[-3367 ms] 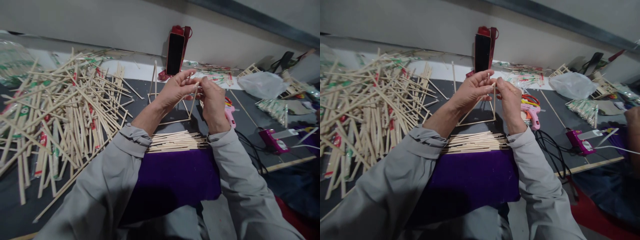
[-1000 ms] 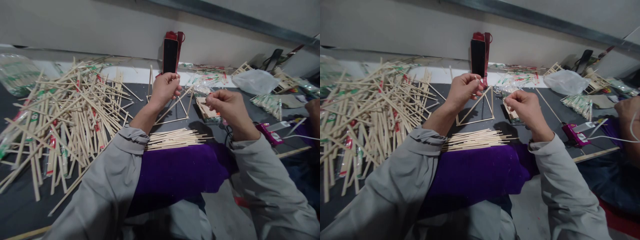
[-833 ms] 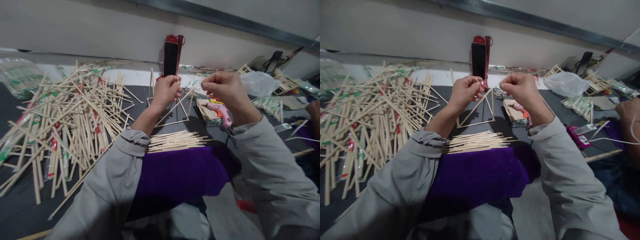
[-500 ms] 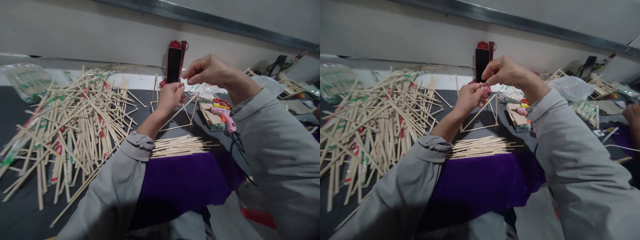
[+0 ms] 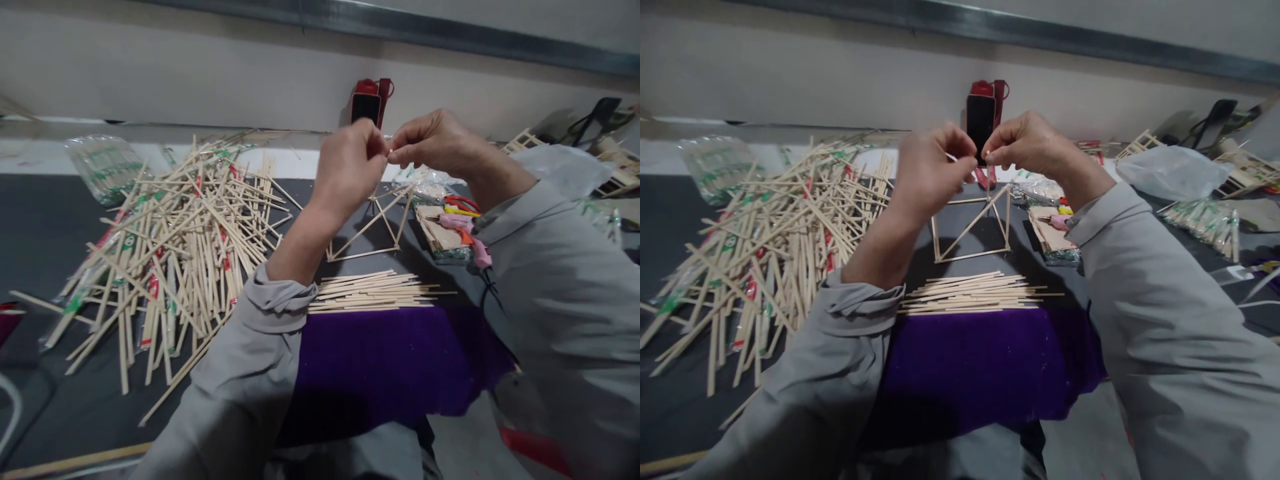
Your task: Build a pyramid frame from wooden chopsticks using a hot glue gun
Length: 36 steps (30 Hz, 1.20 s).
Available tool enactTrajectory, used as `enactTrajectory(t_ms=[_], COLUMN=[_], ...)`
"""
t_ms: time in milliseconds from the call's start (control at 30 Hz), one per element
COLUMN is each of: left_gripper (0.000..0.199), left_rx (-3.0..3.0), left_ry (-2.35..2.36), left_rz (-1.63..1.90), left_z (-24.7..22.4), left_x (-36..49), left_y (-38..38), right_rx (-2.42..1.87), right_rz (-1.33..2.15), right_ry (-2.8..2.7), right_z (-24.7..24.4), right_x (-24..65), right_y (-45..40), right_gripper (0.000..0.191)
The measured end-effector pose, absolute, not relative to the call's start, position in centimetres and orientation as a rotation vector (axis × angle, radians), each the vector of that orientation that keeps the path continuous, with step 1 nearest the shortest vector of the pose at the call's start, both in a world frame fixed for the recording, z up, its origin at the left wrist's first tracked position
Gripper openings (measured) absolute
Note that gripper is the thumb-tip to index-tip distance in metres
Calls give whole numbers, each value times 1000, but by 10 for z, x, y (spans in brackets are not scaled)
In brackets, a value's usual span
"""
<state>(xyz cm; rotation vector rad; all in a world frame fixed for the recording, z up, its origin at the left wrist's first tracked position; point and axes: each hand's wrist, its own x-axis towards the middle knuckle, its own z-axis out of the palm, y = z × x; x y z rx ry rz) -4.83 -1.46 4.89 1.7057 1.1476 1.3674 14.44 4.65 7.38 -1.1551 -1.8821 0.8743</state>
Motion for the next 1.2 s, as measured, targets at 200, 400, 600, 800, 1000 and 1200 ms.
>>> enactTrajectory(t_ms=[200,400,600,800,1000,1200], left_gripper=[8,11,22,41,48,18], left_rx=[1823,1726,1774,1795,1637,1574], left_ry=[1095,1185,1338,1262,1458,1383], left_rz=[1535,1512,1514,1610,1587,1424], left_z=[60,48,45,49,42,31], left_x=[-79,-96,-100,-100,-113,-120], left_y=[-17,-5,0,-13,-5,2], right_rx=[-1225,-1189,-1185,-1315,-1283,-1195], right_rz=[859,927,848,693,773,871], right_ry=[-1894,-1827,-2077,-2045,-1984,-2124], right_z=[75,75,78,85,81,82], right_x=[136,134,130,124,122,128], right_y=[49,60,66,57,54,62], right_gripper=[19,29,20,13,20,15])
